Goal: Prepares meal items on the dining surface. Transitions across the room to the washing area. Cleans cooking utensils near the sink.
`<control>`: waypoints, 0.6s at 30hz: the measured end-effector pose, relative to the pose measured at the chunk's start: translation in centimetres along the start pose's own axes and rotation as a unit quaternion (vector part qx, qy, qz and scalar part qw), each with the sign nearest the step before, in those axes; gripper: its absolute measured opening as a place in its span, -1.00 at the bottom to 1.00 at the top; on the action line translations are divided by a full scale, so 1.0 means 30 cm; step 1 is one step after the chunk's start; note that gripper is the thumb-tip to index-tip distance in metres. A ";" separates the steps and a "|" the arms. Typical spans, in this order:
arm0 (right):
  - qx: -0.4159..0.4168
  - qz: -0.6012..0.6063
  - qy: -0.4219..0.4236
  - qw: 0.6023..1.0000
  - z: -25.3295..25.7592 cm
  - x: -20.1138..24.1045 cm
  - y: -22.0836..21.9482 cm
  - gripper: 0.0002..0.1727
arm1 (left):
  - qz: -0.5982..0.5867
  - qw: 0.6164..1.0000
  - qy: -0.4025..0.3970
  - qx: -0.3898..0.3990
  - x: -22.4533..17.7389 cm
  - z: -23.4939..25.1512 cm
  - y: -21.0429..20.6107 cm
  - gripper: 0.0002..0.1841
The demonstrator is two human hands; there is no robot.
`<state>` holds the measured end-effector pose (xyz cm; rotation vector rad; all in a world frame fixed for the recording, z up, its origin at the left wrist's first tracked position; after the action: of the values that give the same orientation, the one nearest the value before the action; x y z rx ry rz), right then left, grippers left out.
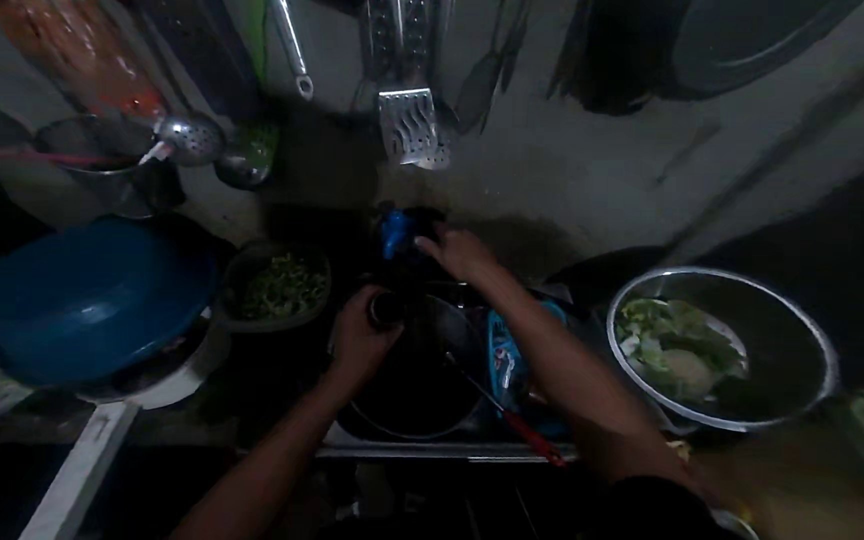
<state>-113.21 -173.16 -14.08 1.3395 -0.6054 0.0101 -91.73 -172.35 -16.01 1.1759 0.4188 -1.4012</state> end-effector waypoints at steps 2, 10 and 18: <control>-0.021 0.019 0.020 0.999 0.069 0.040 -0.022 -0.17 | -0.021 0.995 0.083 -0.049 0.051 -0.007 0.028 -0.54; 0.066 -0.008 0.011 0.998 0.148 0.215 -0.054 -0.40 | -0.190 0.937 0.239 -0.171 0.256 -0.018 0.092 -0.49; 0.142 0.060 0.147 0.977 0.122 -0.030 0.030 -0.52 | -0.201 0.950 0.178 -0.159 0.328 0.077 0.101 -0.43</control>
<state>-115.75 -175.96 -13.27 1.5387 -0.4420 0.4011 -87.87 -180.15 -21.96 1.1118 1.1498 -1.3910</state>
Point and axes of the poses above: each hand's wrist, its own z-axis towards the middle knuckle, its own y-axis out of the back of the hand, x = y × z, the point moved 8 cm from there along z, towards the middle knuckle, and after that the axes turned 6 degrees about -x, right-handed, at the moved point
